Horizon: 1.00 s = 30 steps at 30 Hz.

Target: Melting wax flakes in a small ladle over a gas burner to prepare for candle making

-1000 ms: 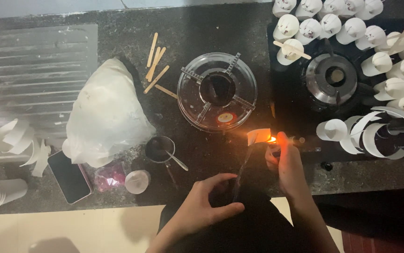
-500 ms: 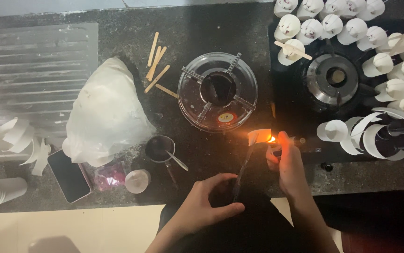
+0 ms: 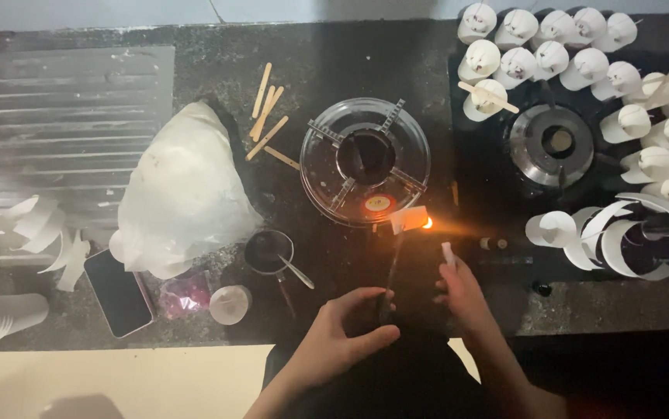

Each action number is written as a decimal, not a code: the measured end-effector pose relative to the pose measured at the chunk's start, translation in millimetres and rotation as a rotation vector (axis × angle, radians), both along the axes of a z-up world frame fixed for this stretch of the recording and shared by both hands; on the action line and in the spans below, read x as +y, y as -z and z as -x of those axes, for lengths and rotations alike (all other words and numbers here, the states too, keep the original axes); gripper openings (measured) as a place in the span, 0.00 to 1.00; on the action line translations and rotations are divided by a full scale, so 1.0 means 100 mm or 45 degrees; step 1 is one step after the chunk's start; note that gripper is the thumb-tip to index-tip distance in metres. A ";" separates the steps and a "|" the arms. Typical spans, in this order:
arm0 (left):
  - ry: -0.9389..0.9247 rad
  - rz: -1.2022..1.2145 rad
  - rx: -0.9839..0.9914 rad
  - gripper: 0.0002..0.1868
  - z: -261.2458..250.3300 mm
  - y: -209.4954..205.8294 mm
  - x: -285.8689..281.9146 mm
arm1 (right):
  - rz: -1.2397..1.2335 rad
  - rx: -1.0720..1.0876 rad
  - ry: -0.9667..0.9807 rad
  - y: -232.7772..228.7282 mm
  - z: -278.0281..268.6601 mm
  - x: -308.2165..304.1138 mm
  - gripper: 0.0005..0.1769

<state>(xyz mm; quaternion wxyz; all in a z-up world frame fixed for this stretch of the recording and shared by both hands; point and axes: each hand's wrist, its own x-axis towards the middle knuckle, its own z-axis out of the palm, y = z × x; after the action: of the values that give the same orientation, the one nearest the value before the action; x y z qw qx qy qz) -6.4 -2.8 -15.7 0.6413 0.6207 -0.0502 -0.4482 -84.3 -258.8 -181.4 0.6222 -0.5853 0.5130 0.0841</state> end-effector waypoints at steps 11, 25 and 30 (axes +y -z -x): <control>-0.360 0.204 0.334 0.21 0.07 0.24 -0.36 | 0.925 -0.641 -0.567 -1.45 0.18 0.40 0.17; -0.495 0.014 0.423 0.20 -0.08 -0.29 -0.67 | 0.545 -0.613 -0.919 -1.65 0.04 0.63 0.21; -0.405 -0.106 0.407 0.22 -0.16 -0.44 -0.69 | 0.484 -0.598 -0.827 -1.56 0.01 0.62 0.10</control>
<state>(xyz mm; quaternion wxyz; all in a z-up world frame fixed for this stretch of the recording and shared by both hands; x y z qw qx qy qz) 10.1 -71.6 28.7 0.6775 0.5678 0.1691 -0.4359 -85.8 -197.0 -25.8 0.5445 -0.8234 0.1536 0.0444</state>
